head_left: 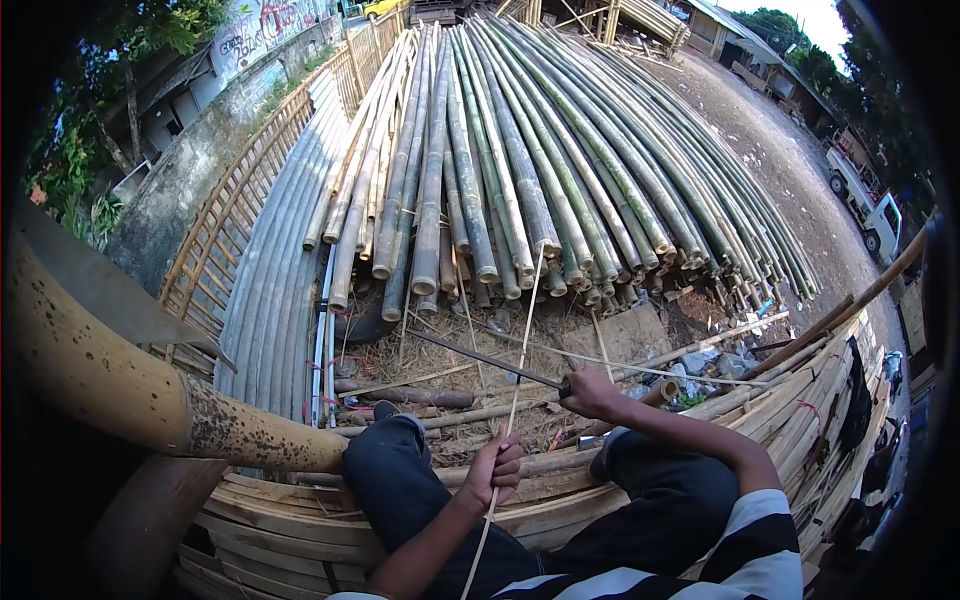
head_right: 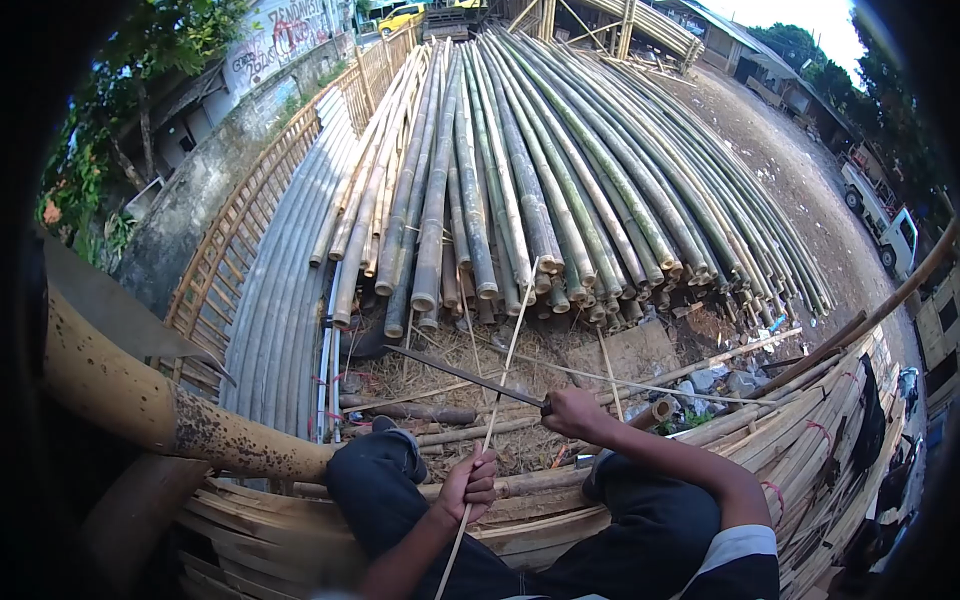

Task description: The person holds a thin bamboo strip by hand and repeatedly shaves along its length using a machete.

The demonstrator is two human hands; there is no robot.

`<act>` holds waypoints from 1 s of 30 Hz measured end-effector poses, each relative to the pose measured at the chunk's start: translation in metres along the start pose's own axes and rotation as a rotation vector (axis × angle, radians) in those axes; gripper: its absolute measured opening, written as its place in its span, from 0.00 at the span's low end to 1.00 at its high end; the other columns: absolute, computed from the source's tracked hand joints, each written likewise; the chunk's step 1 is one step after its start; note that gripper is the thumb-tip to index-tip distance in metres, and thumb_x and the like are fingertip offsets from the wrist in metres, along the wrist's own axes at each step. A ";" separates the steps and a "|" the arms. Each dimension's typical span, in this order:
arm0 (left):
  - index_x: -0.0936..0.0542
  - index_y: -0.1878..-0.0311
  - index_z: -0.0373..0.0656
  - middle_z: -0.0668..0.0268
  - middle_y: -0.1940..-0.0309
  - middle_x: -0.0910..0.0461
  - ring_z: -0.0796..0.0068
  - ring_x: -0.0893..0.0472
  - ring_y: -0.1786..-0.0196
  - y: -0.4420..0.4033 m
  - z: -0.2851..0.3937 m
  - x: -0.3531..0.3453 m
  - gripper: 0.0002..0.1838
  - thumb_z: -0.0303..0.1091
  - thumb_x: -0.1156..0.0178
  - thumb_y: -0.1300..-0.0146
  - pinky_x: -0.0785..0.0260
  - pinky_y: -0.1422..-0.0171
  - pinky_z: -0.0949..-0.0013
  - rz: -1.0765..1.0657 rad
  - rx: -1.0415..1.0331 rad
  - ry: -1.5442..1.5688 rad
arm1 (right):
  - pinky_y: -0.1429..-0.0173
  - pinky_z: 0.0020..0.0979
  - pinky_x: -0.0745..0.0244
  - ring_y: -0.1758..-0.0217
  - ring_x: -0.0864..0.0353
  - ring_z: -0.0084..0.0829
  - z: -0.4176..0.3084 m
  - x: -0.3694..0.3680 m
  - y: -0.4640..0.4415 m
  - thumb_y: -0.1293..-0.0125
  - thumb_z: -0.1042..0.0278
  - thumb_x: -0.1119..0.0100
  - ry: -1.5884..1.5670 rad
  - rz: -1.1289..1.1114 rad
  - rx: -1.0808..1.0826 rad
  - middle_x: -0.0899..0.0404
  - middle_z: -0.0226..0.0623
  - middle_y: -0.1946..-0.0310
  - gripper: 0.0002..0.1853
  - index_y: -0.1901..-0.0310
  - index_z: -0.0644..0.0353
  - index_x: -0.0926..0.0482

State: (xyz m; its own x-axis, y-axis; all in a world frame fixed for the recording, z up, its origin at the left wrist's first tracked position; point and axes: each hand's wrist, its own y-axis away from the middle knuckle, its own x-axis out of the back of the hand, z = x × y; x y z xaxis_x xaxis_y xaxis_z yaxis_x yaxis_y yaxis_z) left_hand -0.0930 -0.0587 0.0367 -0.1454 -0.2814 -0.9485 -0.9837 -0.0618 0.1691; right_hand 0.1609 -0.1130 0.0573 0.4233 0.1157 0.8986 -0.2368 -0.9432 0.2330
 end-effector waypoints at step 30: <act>0.35 0.61 0.47 0.79 0.86 0.51 0.90 0.52 0.89 0.056 -0.042 -0.001 0.14 0.46 0.62 0.26 0.61 0.89 0.83 0.166 0.096 -0.531 | 0.72 0.30 0.19 0.74 0.16 0.35 0.006 0.025 -0.044 0.44 0.63 0.32 -1.196 0.290 -0.127 0.19 0.46 0.76 0.19 0.64 0.72 0.26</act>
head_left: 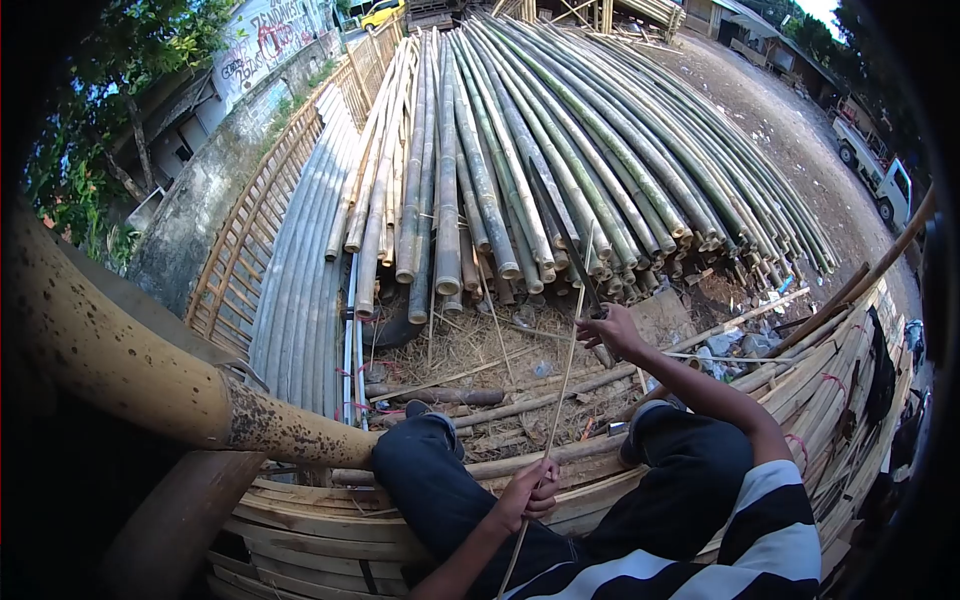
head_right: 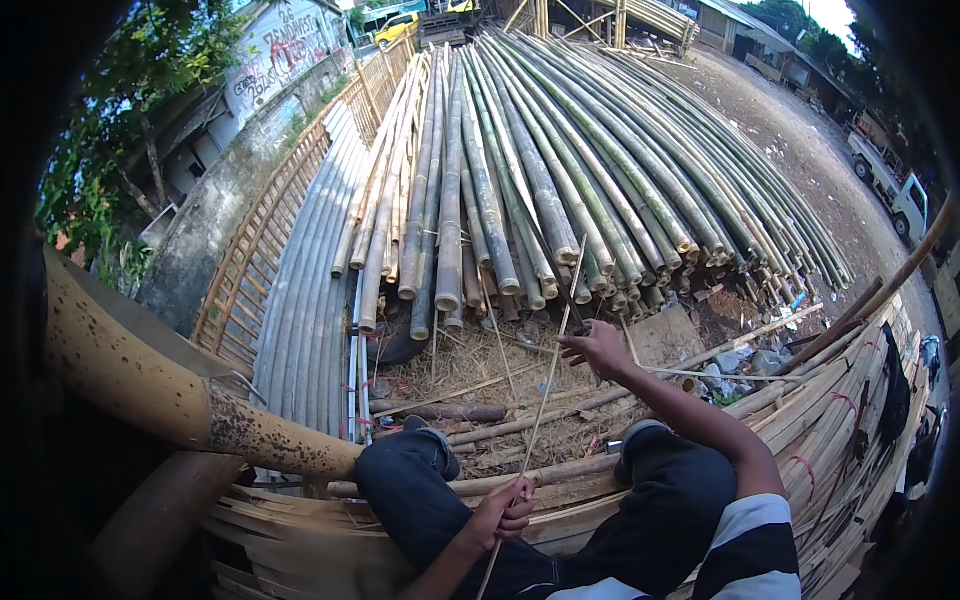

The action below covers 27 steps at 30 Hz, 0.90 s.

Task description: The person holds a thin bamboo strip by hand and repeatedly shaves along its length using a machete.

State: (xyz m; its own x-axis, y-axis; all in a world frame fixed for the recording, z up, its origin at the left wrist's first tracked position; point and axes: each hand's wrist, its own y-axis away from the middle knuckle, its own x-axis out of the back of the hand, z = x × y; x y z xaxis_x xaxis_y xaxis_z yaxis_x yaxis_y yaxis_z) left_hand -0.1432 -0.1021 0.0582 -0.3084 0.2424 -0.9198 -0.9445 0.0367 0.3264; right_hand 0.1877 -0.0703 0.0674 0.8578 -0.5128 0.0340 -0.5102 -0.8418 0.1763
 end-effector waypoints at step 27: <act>0.37 0.73 0.51 0.79 0.86 0.49 0.87 0.53 0.87 -0.119 0.071 0.009 0.19 0.49 0.60 0.27 0.62 0.86 0.80 -0.023 -0.001 0.067 | 0.75 0.38 0.35 0.84 0.33 0.31 0.030 0.021 0.007 0.52 0.56 0.32 0.751 -0.026 0.159 0.30 0.40 0.87 0.20 0.76 0.68 0.26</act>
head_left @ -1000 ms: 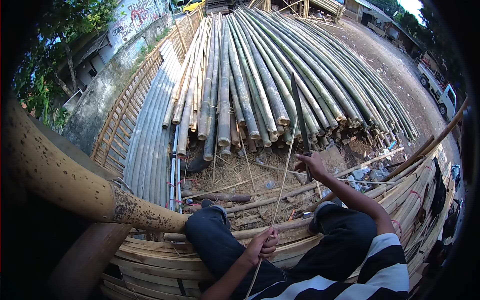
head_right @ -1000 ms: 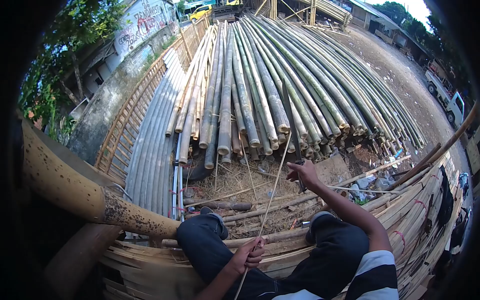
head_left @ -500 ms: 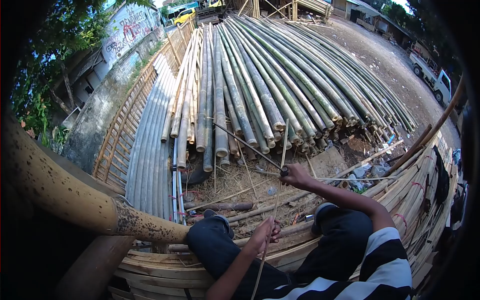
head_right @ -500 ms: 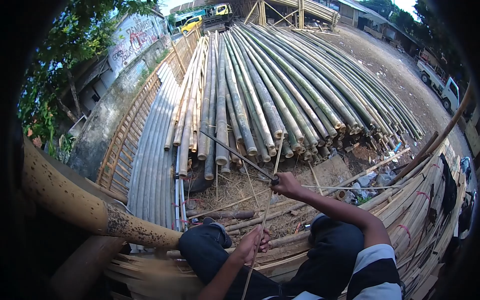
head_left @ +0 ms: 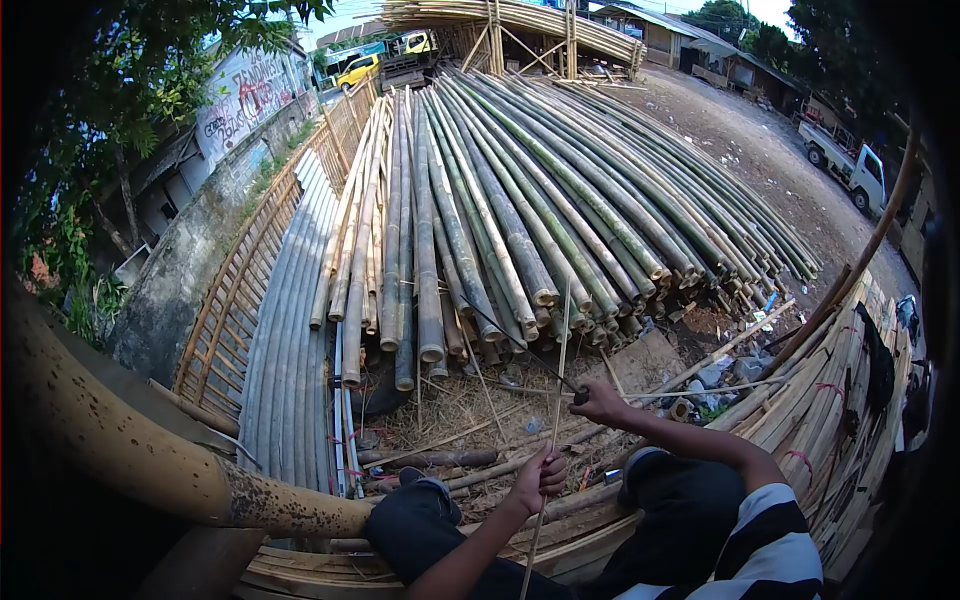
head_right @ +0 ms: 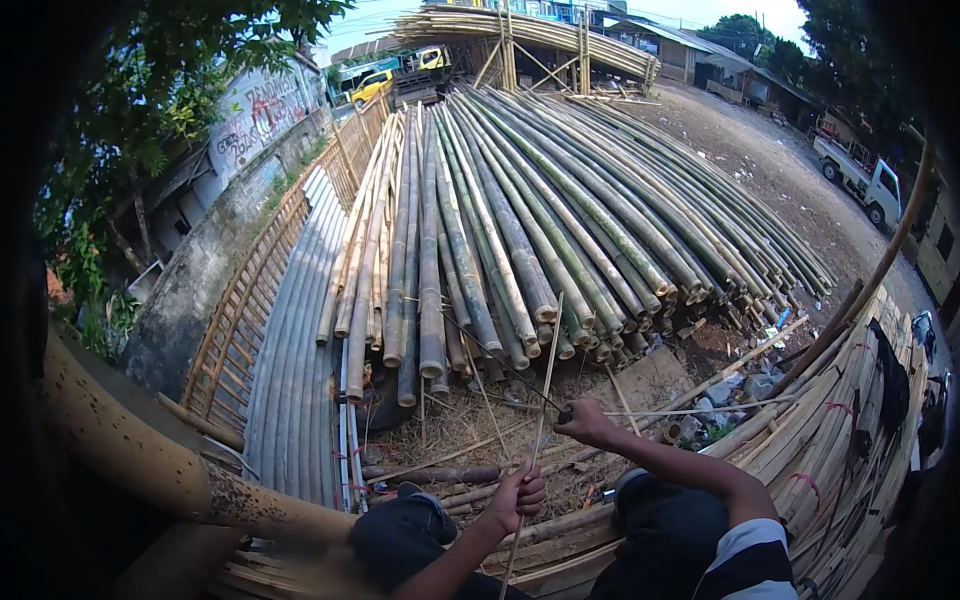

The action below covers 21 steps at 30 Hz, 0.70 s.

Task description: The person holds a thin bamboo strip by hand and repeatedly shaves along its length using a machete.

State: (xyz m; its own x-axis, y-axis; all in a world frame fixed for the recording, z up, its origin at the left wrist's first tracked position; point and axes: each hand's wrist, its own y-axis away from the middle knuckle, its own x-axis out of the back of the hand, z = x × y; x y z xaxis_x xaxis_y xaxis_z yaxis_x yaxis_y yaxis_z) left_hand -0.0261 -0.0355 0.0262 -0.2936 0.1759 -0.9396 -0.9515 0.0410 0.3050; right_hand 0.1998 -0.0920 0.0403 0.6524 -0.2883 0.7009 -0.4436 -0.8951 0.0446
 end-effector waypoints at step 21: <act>0.38 0.72 0.49 0.78 0.87 0.52 0.87 0.54 0.88 0.007 0.015 0.014 0.18 0.47 0.63 0.26 0.60 0.87 0.81 -0.119 -0.053 0.220 | 0.65 0.46 0.26 0.73 0.21 0.50 -0.024 -0.001 -0.003 0.56 0.55 0.39 0.373 -0.243 0.182 0.23 0.47 0.80 0.14 0.76 0.59 0.23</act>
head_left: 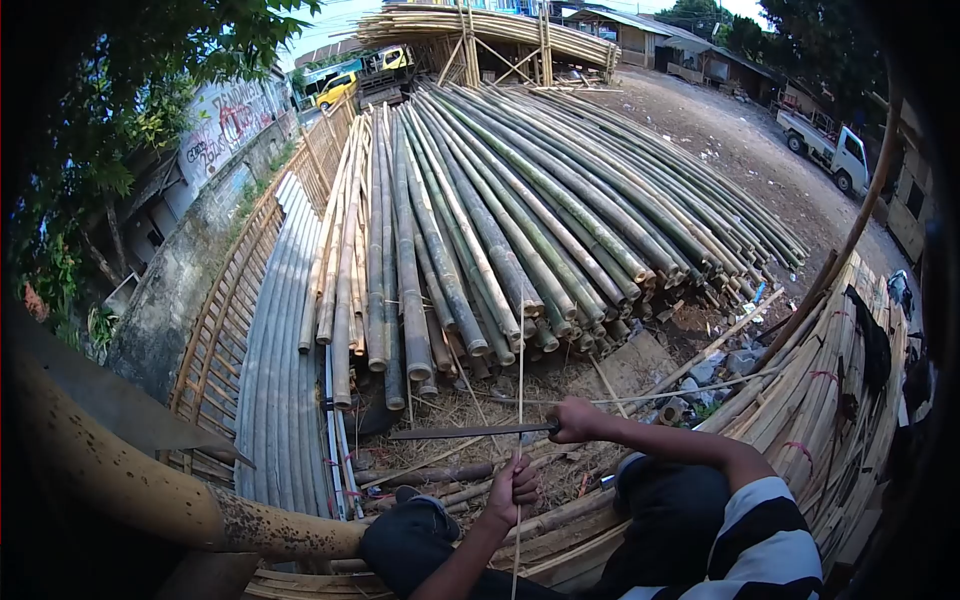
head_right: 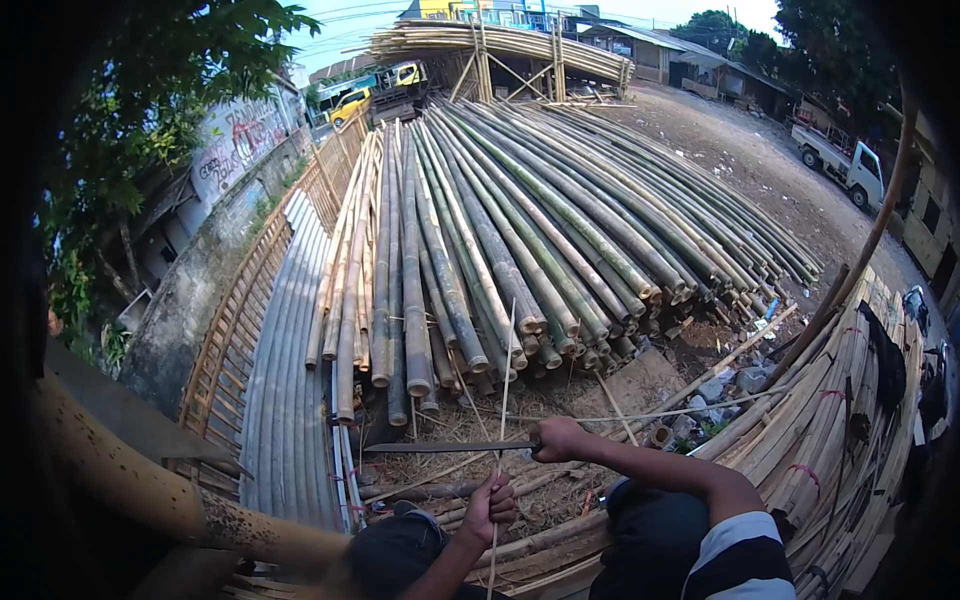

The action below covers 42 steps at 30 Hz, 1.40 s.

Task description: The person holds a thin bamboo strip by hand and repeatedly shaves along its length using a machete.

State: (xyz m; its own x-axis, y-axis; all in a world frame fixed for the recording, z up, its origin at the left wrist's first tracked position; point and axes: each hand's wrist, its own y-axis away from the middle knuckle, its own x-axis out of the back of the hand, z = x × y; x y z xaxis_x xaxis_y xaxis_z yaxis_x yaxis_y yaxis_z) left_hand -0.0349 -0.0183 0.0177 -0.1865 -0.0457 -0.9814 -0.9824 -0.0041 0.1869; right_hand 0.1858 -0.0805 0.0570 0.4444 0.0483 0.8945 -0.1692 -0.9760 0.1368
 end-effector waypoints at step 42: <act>0.40 0.72 0.51 0.78 0.88 0.52 0.87 0.53 0.89 0.025 0.018 -0.045 0.17 0.45 0.61 0.26 0.60 0.87 0.81 -0.028 -0.045 -0.030 | 0.74 0.37 0.30 0.85 0.26 0.31 0.033 0.021 -0.017 0.53 0.61 0.40 -0.644 0.262 -0.532 0.27 0.39 0.88 0.17 0.83 0.70 0.25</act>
State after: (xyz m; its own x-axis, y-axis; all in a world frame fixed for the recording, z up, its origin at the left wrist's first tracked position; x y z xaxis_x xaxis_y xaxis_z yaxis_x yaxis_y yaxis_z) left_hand -0.0509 0.0019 0.0654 -0.1596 -0.0154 -0.9871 -0.9858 -0.0499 0.1602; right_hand 0.2270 -0.0697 0.0595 0.7168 -0.4497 0.5329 -0.6522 -0.7028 0.2842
